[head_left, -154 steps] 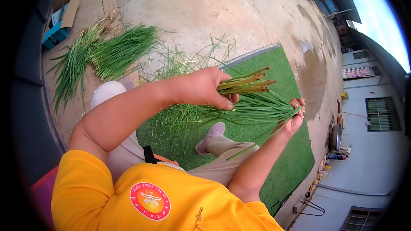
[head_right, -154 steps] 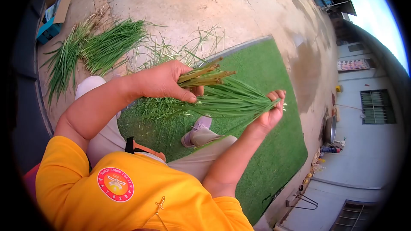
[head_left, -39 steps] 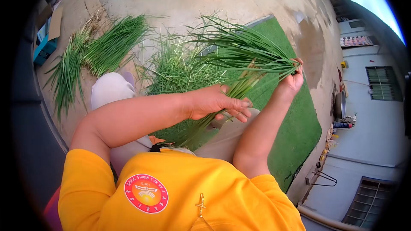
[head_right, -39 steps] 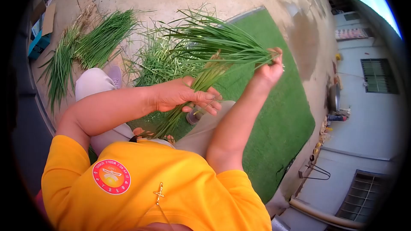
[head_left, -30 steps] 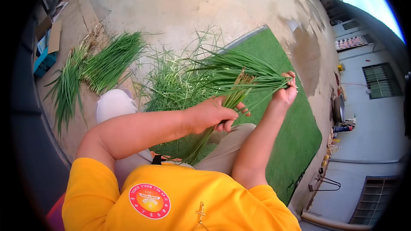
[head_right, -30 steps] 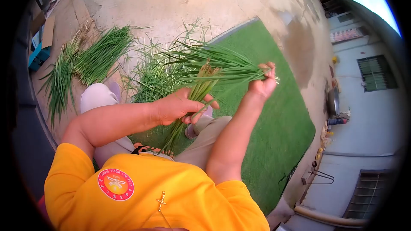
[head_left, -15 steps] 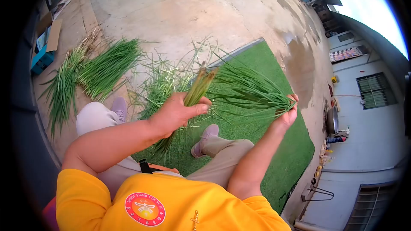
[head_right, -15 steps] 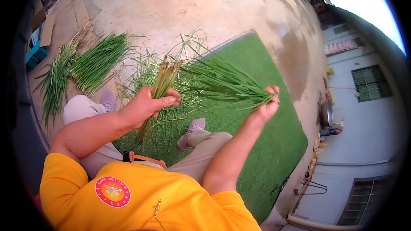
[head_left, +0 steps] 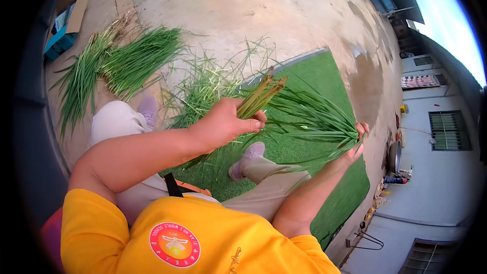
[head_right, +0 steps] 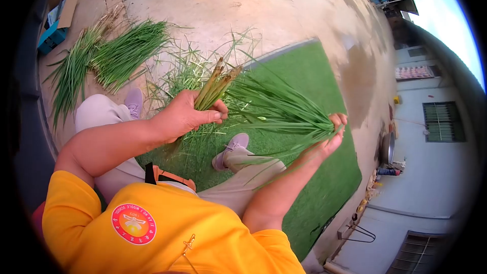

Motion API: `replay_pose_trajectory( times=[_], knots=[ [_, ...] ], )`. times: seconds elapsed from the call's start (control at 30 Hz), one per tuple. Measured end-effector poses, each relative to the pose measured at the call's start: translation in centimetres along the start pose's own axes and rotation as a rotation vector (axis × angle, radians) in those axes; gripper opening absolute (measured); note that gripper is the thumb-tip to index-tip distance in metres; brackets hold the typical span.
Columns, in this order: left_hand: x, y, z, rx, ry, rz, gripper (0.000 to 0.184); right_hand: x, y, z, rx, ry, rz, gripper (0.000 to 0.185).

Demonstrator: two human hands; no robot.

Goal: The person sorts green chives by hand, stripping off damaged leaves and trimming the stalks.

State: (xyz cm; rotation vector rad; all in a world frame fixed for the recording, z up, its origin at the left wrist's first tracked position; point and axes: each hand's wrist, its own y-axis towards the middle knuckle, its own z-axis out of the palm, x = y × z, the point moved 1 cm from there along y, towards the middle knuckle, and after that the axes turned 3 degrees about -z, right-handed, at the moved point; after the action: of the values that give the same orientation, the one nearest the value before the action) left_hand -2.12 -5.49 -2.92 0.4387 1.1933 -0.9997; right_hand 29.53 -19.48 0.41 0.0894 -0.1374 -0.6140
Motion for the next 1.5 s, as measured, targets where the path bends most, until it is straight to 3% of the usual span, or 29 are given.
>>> replay_pose_trajectory(
  times=[0.13, 0.57, 0.73, 0.87, 0.93, 1.07, 1.2, 1.3, 1.5],
  knots=[
    [0.3, 1.2, 1.0, -0.005, -0.079, -0.042, 0.022, -0.2, 0.3, 0.0, 0.056, -0.099, 0.078, 0.011],
    [-0.7, 2.7, 2.5, 0.008, -0.127, 0.028, 0.02, -1.5, -0.3, 0.6, -0.015, -0.028, -0.025, 0.006],
    [-0.9, 2.4, 2.2, -0.028, 0.458, 0.152, 0.02, -0.5, -0.2, 0.1, -0.003, -0.026, -0.006, 0.007],
    [-1.0, 3.5, -0.4, -0.122, 0.458, -0.03, 0.015, 1.0, -0.5, 0.1, 0.008, -0.051, 0.024, 0.01],
    [-1.6, 4.0, -2.0, -0.254, 0.051, -0.019, 0.015, 1.1, -0.5, 0.4, 0.026, -0.025, 0.033, 0.011],
    [-3.1, 3.1, -3.9, -0.296, -0.039, -0.002, 0.015, 1.0, -0.8, 0.6, -0.022, 0.078, -0.041, 0.01],
    [-2.7, 2.4, -3.5, -0.248, -0.077, -0.035, 0.013, 0.9, -1.1, 0.9, 0.004, 0.034, -0.041, 0.01],
    [-2.3, 2.0, -2.4, -0.083, -0.073, -0.068, 0.017, 0.2, -1.1, 1.2, 0.006, 0.017, -0.028, 0.009],
    [-1.5, 2.3, -0.5, 0.075, -0.061, 0.009, 0.023, -0.1, -0.5, 0.6, 0.041, -0.002, -0.017, 0.008]
  ],
)
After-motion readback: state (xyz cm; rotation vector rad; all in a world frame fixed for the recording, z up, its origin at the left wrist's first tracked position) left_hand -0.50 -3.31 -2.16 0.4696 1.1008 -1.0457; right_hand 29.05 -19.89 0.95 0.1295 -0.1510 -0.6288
